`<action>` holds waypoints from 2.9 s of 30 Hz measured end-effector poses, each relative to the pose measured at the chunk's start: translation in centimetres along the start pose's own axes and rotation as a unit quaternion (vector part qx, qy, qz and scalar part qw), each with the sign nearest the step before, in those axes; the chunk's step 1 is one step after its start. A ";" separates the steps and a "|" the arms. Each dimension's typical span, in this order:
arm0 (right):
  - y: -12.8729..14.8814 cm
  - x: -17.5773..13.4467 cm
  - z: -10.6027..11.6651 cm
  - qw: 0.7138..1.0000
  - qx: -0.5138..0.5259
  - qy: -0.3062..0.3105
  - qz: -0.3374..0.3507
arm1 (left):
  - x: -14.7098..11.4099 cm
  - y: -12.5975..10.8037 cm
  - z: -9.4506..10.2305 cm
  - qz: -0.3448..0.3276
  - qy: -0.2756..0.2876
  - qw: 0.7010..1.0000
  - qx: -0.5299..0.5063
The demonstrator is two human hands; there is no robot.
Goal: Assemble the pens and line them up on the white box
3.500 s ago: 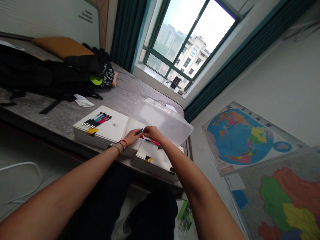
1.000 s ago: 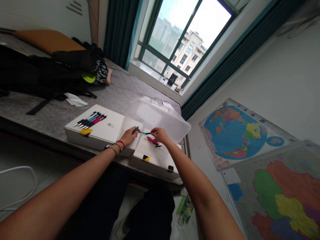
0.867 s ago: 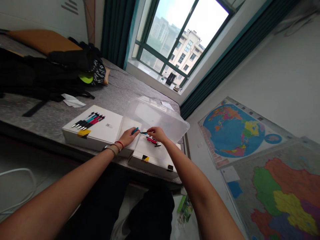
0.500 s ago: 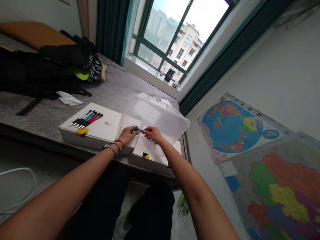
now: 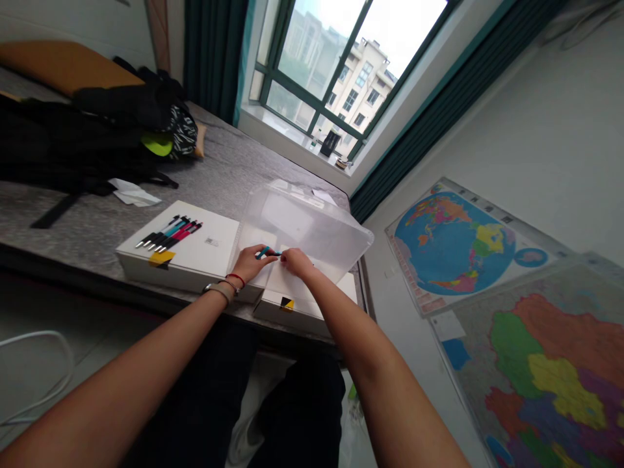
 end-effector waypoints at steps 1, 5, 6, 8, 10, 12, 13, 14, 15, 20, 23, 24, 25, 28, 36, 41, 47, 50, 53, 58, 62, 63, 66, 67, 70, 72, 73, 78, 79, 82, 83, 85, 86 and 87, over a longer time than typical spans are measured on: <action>0.0 0.2 0.0 1.000 0.000 0.004 0.000 | 0.0 0.0 0.0 0.002 0.000 1.000 0.001; -0.1 0.7 -0.3 1.000 0.007 0.016 -0.003 | 0.0 0.1 -0.1 0.005 0.001 1.000 0.001; -0.1 0.8 -0.3 1.000 0.008 0.019 0.000 | 0.0 0.2 -0.1 0.003 -0.002 1.000 0.001; -0.1 0.8 -0.2 1.000 0.010 0.013 0.009 | 0.0 0.2 -0.1 -0.002 -0.014 1.000 0.008; -0.3 0.6 0.1 0.999 0.027 -0.017 0.010 | -0.1 0.1 -0.1 -0.006 -0.026 1.000 0.016; -0.7 0.2 0.8 0.995 0.073 -0.062 -0.017 | -0.2 -0.1 -0.1 -0.007 -0.022 1.000 0.014; -0.9 -0.1 1.3 0.990 0.107 -0.080 -0.036 | -0.2 -0.2 -0.1 -0.006 -0.016 1.000 0.012; -1.1 -0.3 1.7 0.984 0.146 -0.092 -0.050 | -0.3 -0.3 -0.1 -0.005 -0.011 1.000 0.012; -1.3 -0.5 2.1 0.976 0.189 -0.097 -0.056 | -0.3 -0.4 -0.1 -0.003 -0.008 1.000 0.017; -1.1 -0.6 4.0 0.934 0.349 -0.076 0.009 | -0.4 -0.3 -0.1 0.004 -0.001 0.999 0.043; -0.4 0.1 4.6 0.935 0.348 -0.057 0.028 | -0.4 -0.1 -0.2 0.012 -0.003 1.000 0.029; -0.2 0.3 4.6 0.938 0.341 -0.050 0.029 | -0.4 -0.1 -0.2 0.016 -0.004 1.000 0.025; -0.1 0.5 4.6 0.940 0.337 -0.044 0.028 | -0.4 -0.1 -0.2 0.018 -0.006 1.000 0.023; -0.1 0.7 4.2 0.936 0.351 -0.038 0.018 | -0.5 -0.2 -0.3 0.012 -0.007 1.000 0.019; -0.6 0.1 2.9 0.888 0.456 -0.049 -0.036 | -0.5 -0.3 -0.4 0.005 -0.001 1.000 0.022; -0.6 -0.1 2.8 0.915 0.403 -0.030 -0.026 | -0.6 -0.4 -0.4 0.007 -0.003 0.999 0.043; -1.7 0.2 4.4 0.955 0.284 -0.081 -0.013 | -0.7 -0.6 -0.4 0.002 0.003 0.998 0.057; -2.0 0.4 4.2 0.983 0.154 -0.083 -0.047 | -0.6 -0.5 -0.4 0.006 -0.014 0.998 0.065; -1.4 0.4 2.8 0.998 0.043 -0.029 -0.036 | -0.6 -0.3 -0.5 0.004 -0.028 0.997 0.074; 0.3 0.2 0.7 0.999 -0.019 -0.028 -0.007 | -0.5 -0.2 -0.5 -0.007 -0.027 0.995 0.093; 0.3 0.4 0.4 0.999 -0.009 -0.038 0.009 | -0.5 -0.3 -0.6 -0.007 -0.029 0.994 0.104; 0.0 0.4 0.6 0.999 -0.002 -0.046 0.008 | -0.5 -0.3 -0.6 -0.005 -0.029 0.994 0.103; -1.2 0.2 1.6 0.995 0.042 -0.088 -0.007 | -0.6 -0.3 -0.7 0.005 -0.027 0.995 0.094; -1.6 0.0 2.1 0.992 0.068 -0.106 -0.012 | -0.6 -0.3 -0.7 0.007 -0.026 0.996 0.090; -2.6 -1.5 3.6 0.965 0.195 -0.168 -0.037 | -0.6 -0.2 -0.8 0.009 -0.022 0.997 0.079; -2.8 -2.7 4.3 0.925 0.316 -0.201 -0.068 | -0.6 -0.2 -0.9 0.008 -0.019 0.997 0.071; -2.7 -3.3 4.4 0.897 0.383 -0.206 -0.084 | -0.6 -0.2 -0.9 0.008 -0.018 0.997 0.068; -1.5 -4.4 2.3 0.733 0.642 -0.169 -0.147 | -0.6 -0.2 -1.0 0.010 -0.008 0.996 0.084; -1.4 -4.3 1.4 0.717 0.656 -0.168 -0.162 | -0.6 -0.2 -1.1 0.009 -0.007 0.996 0.087; -1.7 -3.7 -1.1 0.737 0.618 -0.178 -0.207 | -0.6 -0.1 -1.1 0.006 -0.013 0.996 0.089; -1.9 -3.6 -1.8 0.757 0.590 -0.181 -0.214 | -0.6 -0.1 -1.1 0.005 -0.015 0.996 0.088; -2.5 -3.5 -2.6 0.793 0.535 -0.191 -0.220 | -0.6 0.0 -1.1 0.002 -0.018 0.996 0.088; -2.7 -3.5 -2.6 0.805 0.514 -0.197 -0.220 | -0.6 0.0 -1.1 0.002 -0.020 0.996 0.089; -2.9 -3.7 -2.5 0.812 0.500 -0.206 -0.219 | -0.6 0.0 -1.0 0.003 -0.023 0.996 0.091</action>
Point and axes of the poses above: each hand's wrist, its own x-axis towards the middle knuckle, its own z-axis out of the back of the hand, y = z × x, the point moved 1 cm from there along x, towards the middle knuckle, and after that the axes turned 5 degrees about -y, right-handed, at the moved point
